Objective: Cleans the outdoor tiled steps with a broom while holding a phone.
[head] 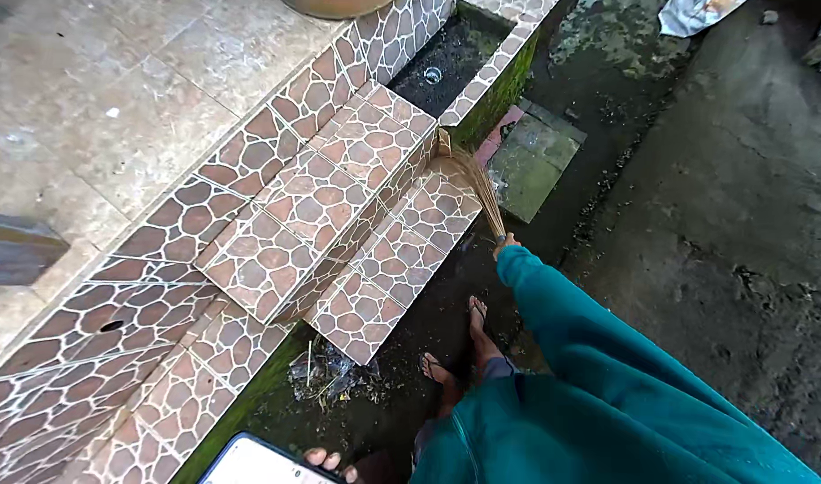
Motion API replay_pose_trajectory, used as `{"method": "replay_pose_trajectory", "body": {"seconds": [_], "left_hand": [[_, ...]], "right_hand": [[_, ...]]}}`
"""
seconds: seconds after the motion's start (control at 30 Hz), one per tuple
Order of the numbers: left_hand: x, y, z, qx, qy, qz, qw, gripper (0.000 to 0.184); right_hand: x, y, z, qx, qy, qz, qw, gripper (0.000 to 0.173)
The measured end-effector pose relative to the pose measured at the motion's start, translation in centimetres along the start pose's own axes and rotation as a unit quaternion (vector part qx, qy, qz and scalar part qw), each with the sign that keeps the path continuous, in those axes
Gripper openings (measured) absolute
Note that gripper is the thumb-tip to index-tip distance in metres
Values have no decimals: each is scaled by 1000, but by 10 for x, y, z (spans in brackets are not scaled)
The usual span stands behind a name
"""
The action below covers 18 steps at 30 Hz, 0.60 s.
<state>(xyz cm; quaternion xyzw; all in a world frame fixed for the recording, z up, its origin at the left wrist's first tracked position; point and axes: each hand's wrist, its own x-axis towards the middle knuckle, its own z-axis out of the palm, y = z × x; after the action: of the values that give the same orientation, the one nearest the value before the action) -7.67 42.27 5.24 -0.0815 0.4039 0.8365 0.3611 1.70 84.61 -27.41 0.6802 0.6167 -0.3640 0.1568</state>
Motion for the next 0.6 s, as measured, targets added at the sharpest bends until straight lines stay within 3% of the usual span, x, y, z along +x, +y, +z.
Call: {"method": "replay_pose_trajectory", "body": {"seconds": [0.03, 0.07, 0.17, 0.27, 0.37, 0.47, 0.53, 0.6], "left_hand": [[6, -8, 8, -17, 8, -13, 1000, 93], [11, -14, 15, -26, 13, -23, 999, 91], [20, -24, 25, -31, -8, -28, 999, 84], [21, -20, 22, -49, -31, -23, 998, 85], [15, -12, 20, -47, -10, -1, 999, 87], [3, -1, 13, -38, 20, 20, 999, 86], [-3, 4, 4, -29, 28, 32, 999, 86], [-4, 5, -5, -32, 26, 30, 999, 88]], "right_hand": [[-3, 0, 15, -24, -14, -13, 1000, 63], [-20, 4, 12, -91, -81, -43, 992, 62], [-81, 57, -19, -272, -260, -162, 912, 62], [-101, 122, -56, -335, -323, -211, 860, 65], [-113, 166, -74, -290, -284, -141, 903, 82], [-115, 168, -62, -124, -177, -78, 973, 88], [-98, 150, -26, -40, -145, -72, 986, 93], [-85, 131, 26, -67, -173, -74, 980, 88]]}}
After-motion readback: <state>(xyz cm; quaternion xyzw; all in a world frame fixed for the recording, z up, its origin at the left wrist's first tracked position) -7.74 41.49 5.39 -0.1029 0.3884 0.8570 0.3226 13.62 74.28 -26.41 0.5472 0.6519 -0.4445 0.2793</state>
